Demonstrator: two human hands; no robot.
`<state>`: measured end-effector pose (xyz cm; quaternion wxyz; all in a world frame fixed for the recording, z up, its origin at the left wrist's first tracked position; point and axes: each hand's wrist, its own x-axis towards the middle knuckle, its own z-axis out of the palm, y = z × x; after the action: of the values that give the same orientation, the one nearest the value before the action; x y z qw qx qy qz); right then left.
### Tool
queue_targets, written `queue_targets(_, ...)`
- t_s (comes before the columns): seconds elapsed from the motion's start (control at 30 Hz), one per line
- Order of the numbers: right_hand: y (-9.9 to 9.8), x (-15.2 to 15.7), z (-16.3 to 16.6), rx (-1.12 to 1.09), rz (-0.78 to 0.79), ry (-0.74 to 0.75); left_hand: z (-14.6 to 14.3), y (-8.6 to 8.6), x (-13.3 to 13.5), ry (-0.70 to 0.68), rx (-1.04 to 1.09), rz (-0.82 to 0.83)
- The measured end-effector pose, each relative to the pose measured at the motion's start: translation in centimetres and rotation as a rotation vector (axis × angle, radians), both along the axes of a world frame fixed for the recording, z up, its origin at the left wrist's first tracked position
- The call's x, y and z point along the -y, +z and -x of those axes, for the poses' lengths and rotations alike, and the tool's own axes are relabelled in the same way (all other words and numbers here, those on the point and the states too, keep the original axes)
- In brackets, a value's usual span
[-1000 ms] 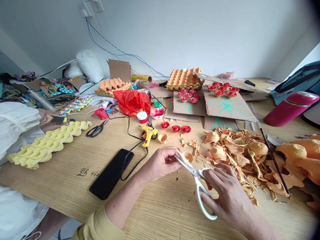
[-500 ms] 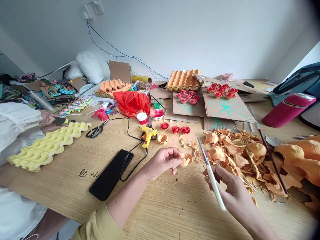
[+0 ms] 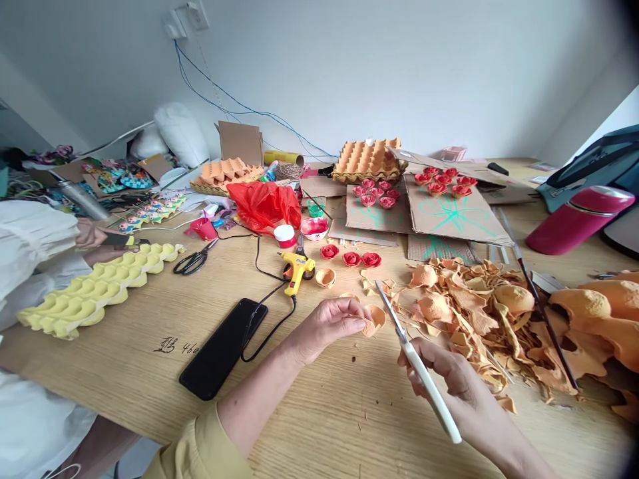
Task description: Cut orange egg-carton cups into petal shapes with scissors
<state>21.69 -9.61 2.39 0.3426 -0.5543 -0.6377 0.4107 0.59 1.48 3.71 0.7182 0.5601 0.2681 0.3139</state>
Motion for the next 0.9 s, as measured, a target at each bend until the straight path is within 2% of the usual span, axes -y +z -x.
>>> queue_targets(0.1,0.2,0.0,0.0,0.053,-0.057,-0.021,-0.1,-0.3,0.0,0.032,-0.019,0.037)
queue_targets(0.2,0.0,-0.2,0.0,0.043,-0.119,-0.103,-0.2,-0.4,0.0,-0.001,-0.035,0.061)
queue_targets(0.33,-0.6,-0.5,0.2,-0.100,-0.138,-0.182,-0.5,-0.4,0.5,-0.092,-0.063,0.066)
queue_targets(0.5,-1.7,-0.7,1.1,-0.273,-0.095,-0.162,-1.2,-1.1,1.3,-0.184,-0.052,0.126)
queue_targets(0.63,-2.0,-0.8,1.9,-0.415,-0.027,-0.190,-1.6,-1.6,1.7,-0.178,-0.023,0.155)
queue_targets(0.8,-1.7,-1.1,2.3,-0.481,-0.048,-0.315,-2.0,-1.9,2.3,-0.168,0.037,0.262)
queue_targets(0.9,-1.5,-1.1,2.4,-0.521,-0.054,-0.337,-2.3,-2.4,2.5,-0.119,0.095,0.350)
